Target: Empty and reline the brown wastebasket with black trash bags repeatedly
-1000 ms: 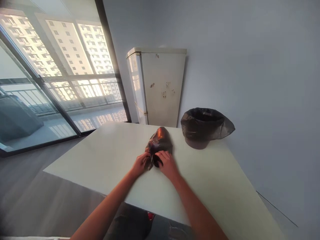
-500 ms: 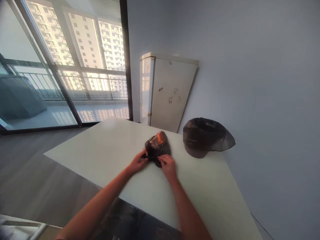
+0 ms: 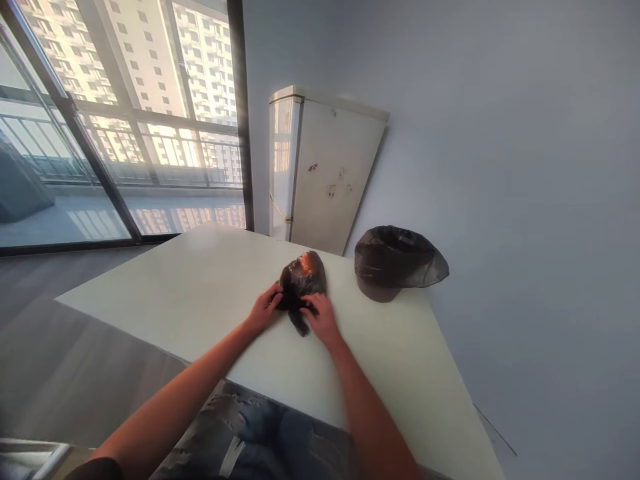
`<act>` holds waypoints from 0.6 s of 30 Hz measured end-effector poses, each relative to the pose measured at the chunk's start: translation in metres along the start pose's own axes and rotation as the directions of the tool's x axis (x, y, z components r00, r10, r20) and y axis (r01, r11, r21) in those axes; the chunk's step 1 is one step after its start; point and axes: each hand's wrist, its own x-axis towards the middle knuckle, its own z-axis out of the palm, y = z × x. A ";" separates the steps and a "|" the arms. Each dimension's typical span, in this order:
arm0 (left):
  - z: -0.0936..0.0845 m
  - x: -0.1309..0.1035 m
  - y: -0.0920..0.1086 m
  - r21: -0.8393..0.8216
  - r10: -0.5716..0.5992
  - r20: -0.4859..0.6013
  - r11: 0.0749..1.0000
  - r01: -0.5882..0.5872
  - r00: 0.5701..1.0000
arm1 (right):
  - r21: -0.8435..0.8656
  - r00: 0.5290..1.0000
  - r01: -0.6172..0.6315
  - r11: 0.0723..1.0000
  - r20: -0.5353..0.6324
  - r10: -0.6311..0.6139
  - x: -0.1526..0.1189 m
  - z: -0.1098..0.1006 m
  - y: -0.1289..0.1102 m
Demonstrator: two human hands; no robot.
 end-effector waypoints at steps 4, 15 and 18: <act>0.000 0.000 0.001 -0.002 0.002 -0.023 1.000 -0.002 1.000 | -0.012 1.000 -0.014 1.000 -0.028 0.014 0.000 -0.002 -0.001; -0.006 0.001 0.004 0.009 -0.054 -0.302 0.998 0.059 0.952 | 0.148 0.975 -0.019 0.989 -0.218 0.051 0.001 -0.010 -0.007; -0.006 0.002 0.005 -0.004 -0.045 -0.279 0.999 0.046 0.959 | 0.200 0.988 0.016 0.980 -0.152 0.014 0.000 -0.012 -0.009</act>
